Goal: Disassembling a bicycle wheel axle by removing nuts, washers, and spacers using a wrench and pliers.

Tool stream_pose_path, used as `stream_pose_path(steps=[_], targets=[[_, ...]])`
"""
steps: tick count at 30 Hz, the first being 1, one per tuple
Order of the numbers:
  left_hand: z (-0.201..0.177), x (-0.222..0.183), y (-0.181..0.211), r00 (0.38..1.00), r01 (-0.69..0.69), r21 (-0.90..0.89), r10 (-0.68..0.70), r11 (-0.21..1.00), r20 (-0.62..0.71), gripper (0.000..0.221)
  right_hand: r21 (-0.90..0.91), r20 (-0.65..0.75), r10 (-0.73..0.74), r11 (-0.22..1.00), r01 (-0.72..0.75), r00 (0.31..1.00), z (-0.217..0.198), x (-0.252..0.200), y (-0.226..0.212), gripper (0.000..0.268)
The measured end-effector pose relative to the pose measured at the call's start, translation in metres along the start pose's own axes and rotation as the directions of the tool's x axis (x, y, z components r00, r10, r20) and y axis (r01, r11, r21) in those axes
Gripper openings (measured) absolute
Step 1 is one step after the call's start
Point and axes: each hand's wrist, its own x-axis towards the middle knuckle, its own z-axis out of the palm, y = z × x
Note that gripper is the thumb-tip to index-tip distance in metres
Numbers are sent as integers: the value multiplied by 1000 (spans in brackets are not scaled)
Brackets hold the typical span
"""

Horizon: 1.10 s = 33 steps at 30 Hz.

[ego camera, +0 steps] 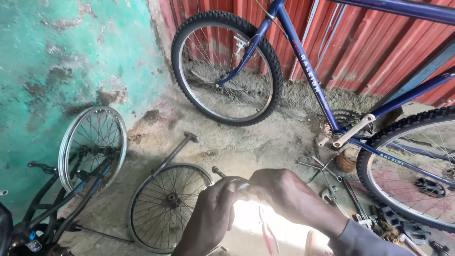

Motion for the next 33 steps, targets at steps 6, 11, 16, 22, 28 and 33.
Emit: stream_pose_path(steps=[6, 11, 16, 22, 28, 33], targets=[[1, 9, -7, 986, -155, 76, 159, 985, -47, 48, -69, 44, 69, 995, -66, 997, -2, -3, 20, 9], [7, 13, -7, 970, -210, 38, 213, 977, -116, 44, 96, 61, 447, 887, -451, 892, 7, -11, 28, 54], [13, 25, -18, 912, -309, 186, 346, 933, -219, 37, 126, 108, 677, 717, -686, 728, 16, -7, 19, 53], [8, 27, -21, 891, -333, 158, 365, 930, -272, 37, 166, 85, 710, 681, -713, 699, 15, -12, 34, 61], [18, 26, -21, 940, -303, -100, 280, 948, -194, 47, 432, 262, 622, 608, -666, 738, 19, -7, 7, 53], [25, 25, -23, 885, -430, -97, 398, 898, -239, 43, 609, 318, 664, 404, -682, 677, 25, -2, -10, 42]])
